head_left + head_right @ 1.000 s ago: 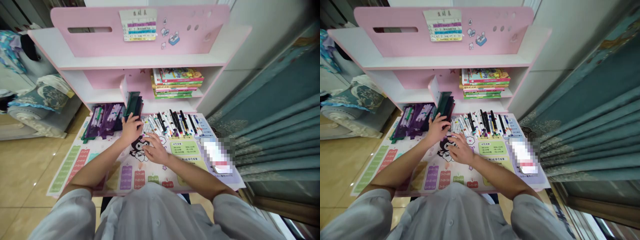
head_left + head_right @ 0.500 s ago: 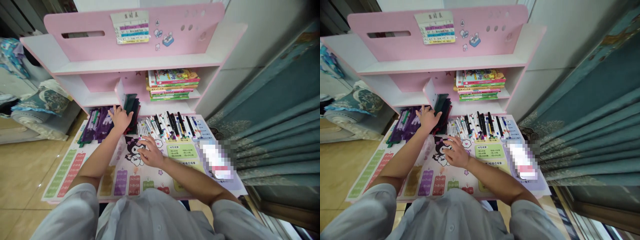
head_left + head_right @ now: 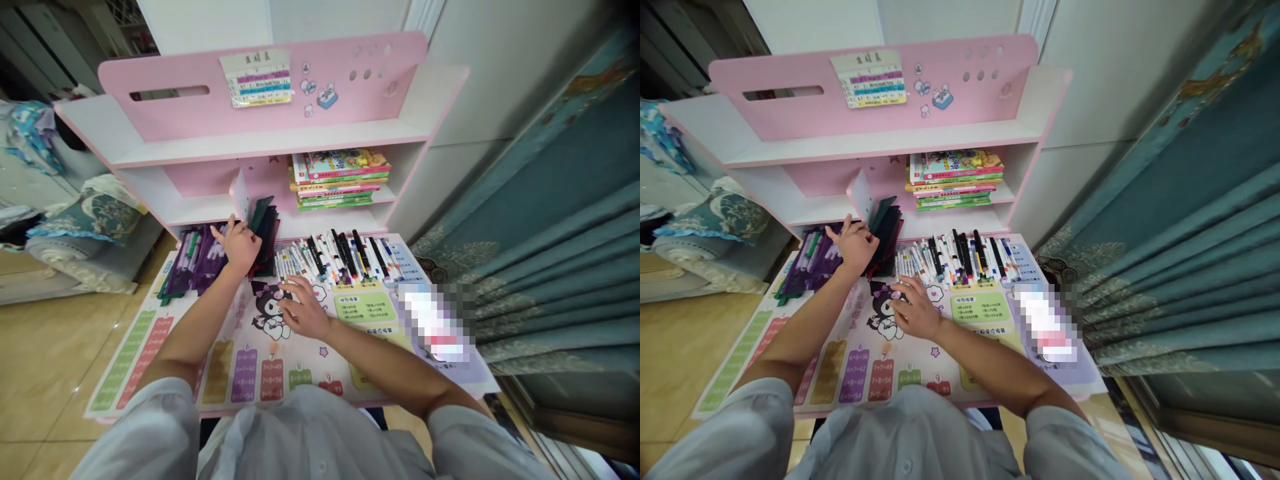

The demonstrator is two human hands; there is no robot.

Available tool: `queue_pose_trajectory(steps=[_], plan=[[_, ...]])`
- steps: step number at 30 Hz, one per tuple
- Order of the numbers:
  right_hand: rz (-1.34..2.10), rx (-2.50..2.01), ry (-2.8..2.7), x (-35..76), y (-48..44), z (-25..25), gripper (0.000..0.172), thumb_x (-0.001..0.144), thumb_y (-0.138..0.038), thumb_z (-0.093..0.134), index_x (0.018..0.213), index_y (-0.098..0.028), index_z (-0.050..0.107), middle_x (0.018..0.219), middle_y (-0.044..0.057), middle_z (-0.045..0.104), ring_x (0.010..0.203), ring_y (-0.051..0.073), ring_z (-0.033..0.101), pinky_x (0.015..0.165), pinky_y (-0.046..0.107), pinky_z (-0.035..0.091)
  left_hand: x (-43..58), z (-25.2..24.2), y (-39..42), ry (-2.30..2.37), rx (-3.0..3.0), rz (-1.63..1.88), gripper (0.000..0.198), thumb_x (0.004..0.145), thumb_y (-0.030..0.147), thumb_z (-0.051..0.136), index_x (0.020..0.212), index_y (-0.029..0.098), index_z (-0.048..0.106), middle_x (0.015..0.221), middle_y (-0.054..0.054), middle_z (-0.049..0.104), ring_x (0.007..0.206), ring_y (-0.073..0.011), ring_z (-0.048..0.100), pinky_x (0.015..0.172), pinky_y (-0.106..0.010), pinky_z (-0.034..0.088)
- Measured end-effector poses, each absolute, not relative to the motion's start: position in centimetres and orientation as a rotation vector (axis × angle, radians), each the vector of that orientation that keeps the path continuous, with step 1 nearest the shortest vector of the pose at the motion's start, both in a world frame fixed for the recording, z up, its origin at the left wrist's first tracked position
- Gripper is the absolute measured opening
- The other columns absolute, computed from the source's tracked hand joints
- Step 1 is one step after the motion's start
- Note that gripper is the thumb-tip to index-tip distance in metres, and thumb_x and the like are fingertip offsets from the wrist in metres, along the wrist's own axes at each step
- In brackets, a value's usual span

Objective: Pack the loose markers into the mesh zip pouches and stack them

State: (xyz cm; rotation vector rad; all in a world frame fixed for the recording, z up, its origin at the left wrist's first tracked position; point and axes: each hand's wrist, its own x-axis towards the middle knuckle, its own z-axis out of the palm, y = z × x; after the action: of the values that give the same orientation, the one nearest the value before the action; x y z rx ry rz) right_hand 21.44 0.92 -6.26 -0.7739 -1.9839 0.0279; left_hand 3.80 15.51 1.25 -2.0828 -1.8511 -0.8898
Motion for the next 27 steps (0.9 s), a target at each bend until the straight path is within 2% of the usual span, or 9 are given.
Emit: queue_pose_trajectory(steps=[4, 8, 13, 16, 18, 20, 22, 24, 27], plan=[[0.126, -0.822, -1.912, 21.7, 1.1, -6.2, 0.015, 0.084, -0.018, 0.058, 0.096, -0.023, 0.065, 0.117, 0.011, 0.059, 0.132, 0.029, 0.043, 0.105, 0.053, 0.044, 3.5, 2.2, 12.9, -1.736, -2.027, -1.004, 0.016, 0.075, 0.020, 0.055, 0.066, 0.023, 0.068, 0.118, -0.005, 0.071, 0.142, -0.0353, 0.037, 0.115, -0.068, -0.008], [0.270, -0.958, -1.729, 22.3, 1.8, -6.0, 0.014, 0.090, -0.032, 0.059, 0.099, -0.024, 0.067, 0.121, 0.011, 0.058, 0.132, 0.029, 0.044, 0.109, 0.054, 0.040, 2.5, 2.5, 8.7, -1.610, -2.010, -1.035, 0.019, 0.080, 0.024, 0.057, 0.063, 0.026, 0.065, 0.114, -0.003, 0.073, 0.142, -0.0327, 0.039, 0.117, -0.065, -0.010], [0.761, -0.978, -1.345, 22.9, 2.9, -5.1, 0.048, 0.092, -0.063, 0.043, 0.103, -0.025, 0.070, 0.123, 0.010, 0.061, 0.125, 0.026, 0.053, 0.109, 0.050, 0.041, -0.2, 1.0, 3.5, -1.394, -1.993, -1.094, 0.015, 0.081, 0.031, 0.062, 0.067, 0.031, 0.069, 0.104, -0.003, 0.075, 0.140, -0.0294, 0.041, 0.120, -0.064, -0.007], [1.192, -0.870, -1.042, 23.3, 3.5, -3.9, 0.073, 0.084, -0.082, 0.027, 0.098, -0.023, 0.068, 0.108, 0.010, 0.069, 0.110, 0.026, 0.063, 0.094, 0.048, 0.051, -1.9, -0.5, 1.1, -1.337, -2.062, -1.051, 0.013, 0.080, 0.037, 0.065, 0.070, 0.033, 0.070, 0.097, -0.004, 0.075, 0.141, -0.0310, 0.040, 0.119, -0.066, -0.010], [1.381, -0.831, -0.870, 23.8, 3.8, -3.0, 0.075, 0.077, -0.087, 0.031, 0.089, -0.023, 0.067, 0.092, 0.008, 0.071, 0.096, 0.026, 0.067, 0.084, 0.047, 0.054, -2.8, -1.5, -0.1, -1.309, -2.113, -1.029, 0.012, 0.079, 0.038, 0.067, 0.070, 0.032, 0.071, 0.093, -0.003, 0.076, 0.141, -0.0333, 0.040, 0.118, -0.068, -0.013], [1.414, -0.871, -0.779, 24.3, 4.0, -2.4, 0.052, 0.069, -0.075, 0.064, 0.073, -0.023, 0.063, 0.076, 0.003, 0.069, 0.084, 0.022, 0.066, 0.080, 0.041, 0.054, -3.5, -2.3, -0.9, -1.251, -2.168, -1.045, 0.009, 0.079, 0.035, 0.069, 0.071, 0.032, 0.071, 0.092, -0.002, 0.076, 0.140, -0.0336, 0.041, 0.117, -0.066, -0.018], [1.364, -0.940, -0.727, 24.6, 4.0, -2.1, 0.042, 0.055, -0.049, 0.086, 0.058, -0.022, 0.054, 0.060, -0.004, 0.061, 0.071, 0.016, 0.063, 0.077, 0.035, 0.053, -4.1, -3.0, -1.4, -1.186, -2.232, -1.055, 0.006, 0.079, 0.031, 0.069, 0.074, 0.033, 0.071, 0.094, 0.000, 0.077, 0.138, -0.0318, 0.044, 0.117, -0.061, -0.022], [1.320, -0.991, -0.675, 24.6, 3.8, -2.3, 0.043, 0.047, -0.035, 0.091, 0.051, -0.021, 0.050, 0.052, -0.007, 0.055, 0.062, 0.013, 0.059, 0.072, 0.032, 0.052, -4.5, -3.5, -1.8, -1.149, -2.279, -1.025, 0.007, 0.079, 0.029, 0.069, 0.075, 0.034, 0.070, 0.096, 0.002, 0.077, 0.136, -0.0290, 0.047, 0.117, -0.055, -0.025], [1.311, -1.022, -0.592, 24.1, 3.3, -2.9, 0.042, 0.043, -0.032, 0.089, 0.047, -0.022, 0.049, 0.050, -0.007, 0.057, 0.055, 0.011, 0.056, 0.061, 0.028, 0.049, -4.4, -3.5, -2.2, -1.205, -2.317, -0.963, 0.004, 0.079, 0.032, 0.068, 0.076, 0.035, 0.070, 0.104, 0.002, 0.076, 0.136, -0.0276, 0.047, 0.117, -0.051, -0.025]])
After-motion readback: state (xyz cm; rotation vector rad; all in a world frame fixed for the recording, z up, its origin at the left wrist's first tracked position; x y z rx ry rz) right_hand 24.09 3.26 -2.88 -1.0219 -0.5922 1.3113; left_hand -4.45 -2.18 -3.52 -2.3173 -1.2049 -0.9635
